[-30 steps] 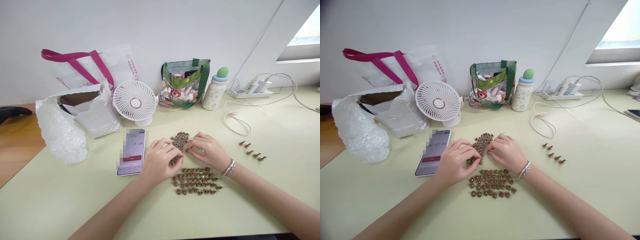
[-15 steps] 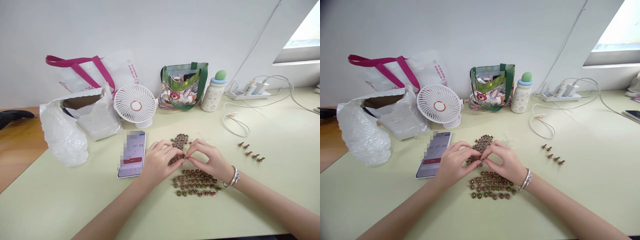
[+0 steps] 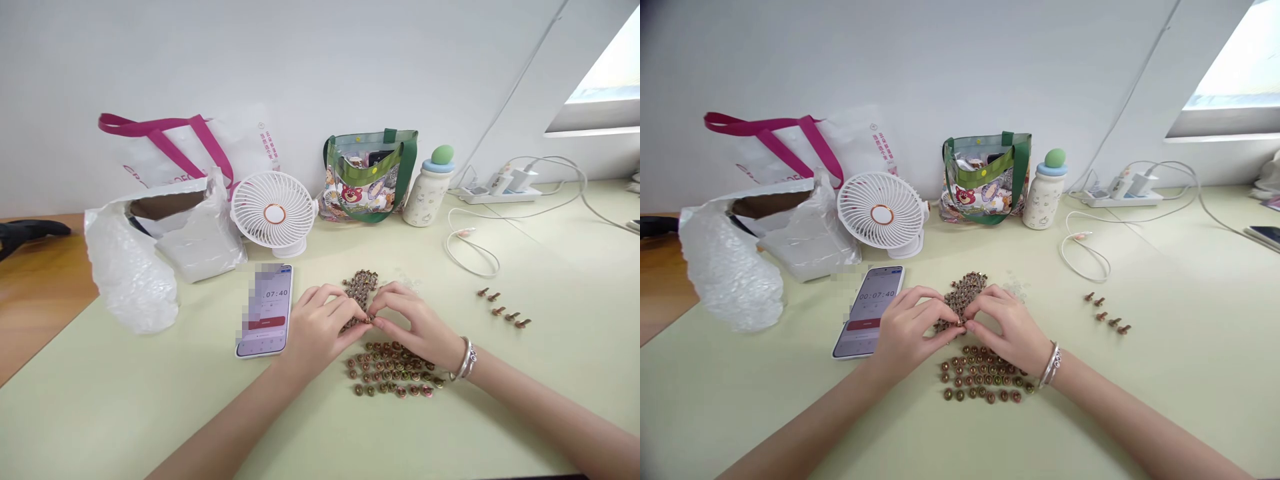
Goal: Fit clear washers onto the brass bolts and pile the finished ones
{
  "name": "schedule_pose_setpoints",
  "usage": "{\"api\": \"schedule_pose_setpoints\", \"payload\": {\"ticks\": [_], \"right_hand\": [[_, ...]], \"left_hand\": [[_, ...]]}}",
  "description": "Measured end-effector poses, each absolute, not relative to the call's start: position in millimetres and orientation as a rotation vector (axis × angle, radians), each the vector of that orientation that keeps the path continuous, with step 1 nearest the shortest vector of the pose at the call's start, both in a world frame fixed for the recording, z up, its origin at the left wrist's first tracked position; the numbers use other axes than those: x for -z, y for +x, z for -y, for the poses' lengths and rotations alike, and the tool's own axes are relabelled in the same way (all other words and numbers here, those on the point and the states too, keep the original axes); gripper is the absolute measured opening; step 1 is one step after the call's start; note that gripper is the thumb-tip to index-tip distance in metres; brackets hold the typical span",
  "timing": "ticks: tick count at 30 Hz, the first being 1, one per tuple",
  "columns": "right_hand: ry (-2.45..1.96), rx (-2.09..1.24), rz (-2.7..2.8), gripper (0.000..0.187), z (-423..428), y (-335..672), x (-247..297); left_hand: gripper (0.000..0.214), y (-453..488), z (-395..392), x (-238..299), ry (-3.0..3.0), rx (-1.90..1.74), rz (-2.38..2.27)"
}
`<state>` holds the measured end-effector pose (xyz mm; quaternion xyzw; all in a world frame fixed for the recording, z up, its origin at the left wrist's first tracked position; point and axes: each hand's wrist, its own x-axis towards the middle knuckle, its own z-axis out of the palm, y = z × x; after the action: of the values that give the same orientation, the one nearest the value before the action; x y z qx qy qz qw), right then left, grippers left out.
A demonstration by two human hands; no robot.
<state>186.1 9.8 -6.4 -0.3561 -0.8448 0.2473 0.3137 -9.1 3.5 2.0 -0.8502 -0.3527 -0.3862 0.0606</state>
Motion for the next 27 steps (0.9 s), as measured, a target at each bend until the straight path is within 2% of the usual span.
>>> {"api": "schedule_pose_setpoints", "payload": {"ticks": [12, 18, 27], "right_hand": [[-0.938, -0.658, 2.140, 0.005, -8.6, 185.3, 3.8], [-0.845, -0.357, 2.210, 0.010, -9.5, 187.5, 5.5], [-0.761, 0.025, 2.257, 0.006, -13.1, 189.9, 9.2]], "left_hand": [[0.018, -10.8, -4.2, 0.1, -2.631, 1.168, 1.140], [0.016, -9.6, -4.2, 0.3, -2.689, 1.130, 1.224], [0.015, -7.4, -2.4, 0.5, -2.714, 1.053, 1.313]]}}
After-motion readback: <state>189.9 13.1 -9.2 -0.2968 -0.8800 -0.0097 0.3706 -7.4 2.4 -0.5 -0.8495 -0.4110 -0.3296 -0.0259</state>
